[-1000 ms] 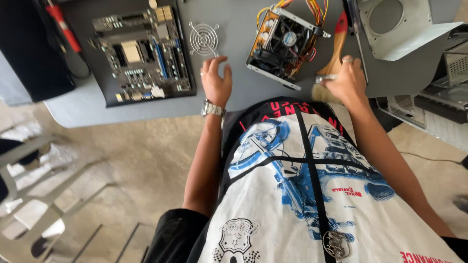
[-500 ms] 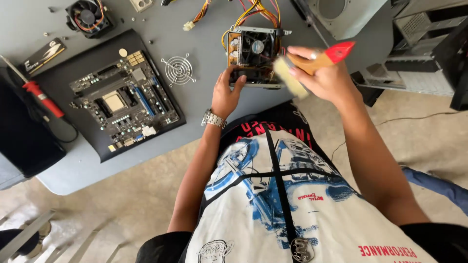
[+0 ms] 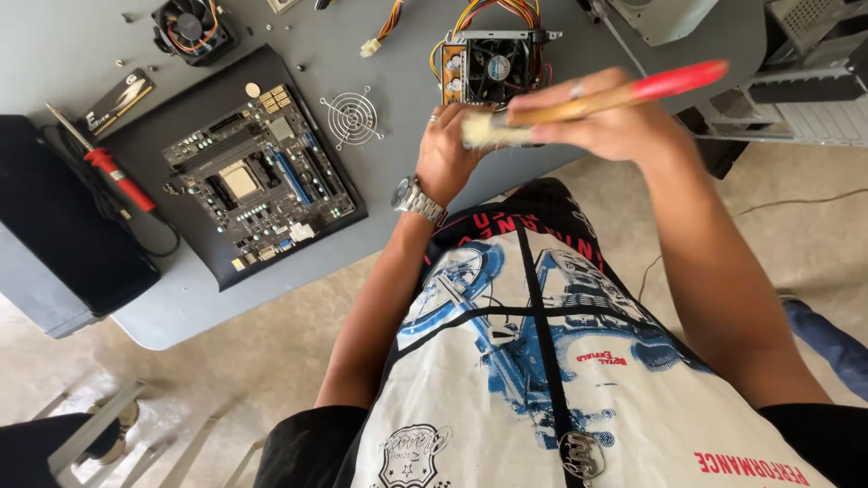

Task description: Disassembling and cleaning a computer power supply unit using a screwdriver and a brush

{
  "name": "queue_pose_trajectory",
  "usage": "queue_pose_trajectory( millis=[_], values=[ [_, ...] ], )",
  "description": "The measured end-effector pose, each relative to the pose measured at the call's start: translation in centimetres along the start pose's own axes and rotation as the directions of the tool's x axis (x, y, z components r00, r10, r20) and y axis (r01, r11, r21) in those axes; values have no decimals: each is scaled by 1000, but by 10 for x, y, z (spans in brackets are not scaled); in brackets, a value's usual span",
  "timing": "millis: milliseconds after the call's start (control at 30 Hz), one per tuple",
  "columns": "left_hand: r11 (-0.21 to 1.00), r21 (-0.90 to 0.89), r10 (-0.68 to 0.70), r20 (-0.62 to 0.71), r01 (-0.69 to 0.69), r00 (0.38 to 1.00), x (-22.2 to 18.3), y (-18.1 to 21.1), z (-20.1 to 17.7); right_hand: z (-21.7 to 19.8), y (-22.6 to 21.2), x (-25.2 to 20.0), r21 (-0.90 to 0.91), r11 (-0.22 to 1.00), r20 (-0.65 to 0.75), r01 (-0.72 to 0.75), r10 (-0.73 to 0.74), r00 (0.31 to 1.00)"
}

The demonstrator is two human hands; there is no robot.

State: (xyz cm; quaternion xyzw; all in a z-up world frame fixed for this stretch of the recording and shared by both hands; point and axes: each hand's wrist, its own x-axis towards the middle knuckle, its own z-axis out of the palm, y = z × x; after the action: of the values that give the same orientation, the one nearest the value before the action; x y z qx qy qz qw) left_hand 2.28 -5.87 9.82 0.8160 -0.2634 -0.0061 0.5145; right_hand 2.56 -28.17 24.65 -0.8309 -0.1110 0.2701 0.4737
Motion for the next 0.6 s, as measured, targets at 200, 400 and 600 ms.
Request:
queue_pose_trajectory(
  millis=[200,400,600],
  values=[
    [997,43,-57,21,56,998,-3,0,-16,-7,59,-21,-178,946,-160,-269,242,957],
    [981,-63,-175,90,181,980,-12,9,-23,26,21,-23,35,998,-175,48,-41,984],
    [971,-131,-206,-36,200,978,-11,6,-36,16,60,-61,-93,988,-431,-125,73,899]
  ],
)
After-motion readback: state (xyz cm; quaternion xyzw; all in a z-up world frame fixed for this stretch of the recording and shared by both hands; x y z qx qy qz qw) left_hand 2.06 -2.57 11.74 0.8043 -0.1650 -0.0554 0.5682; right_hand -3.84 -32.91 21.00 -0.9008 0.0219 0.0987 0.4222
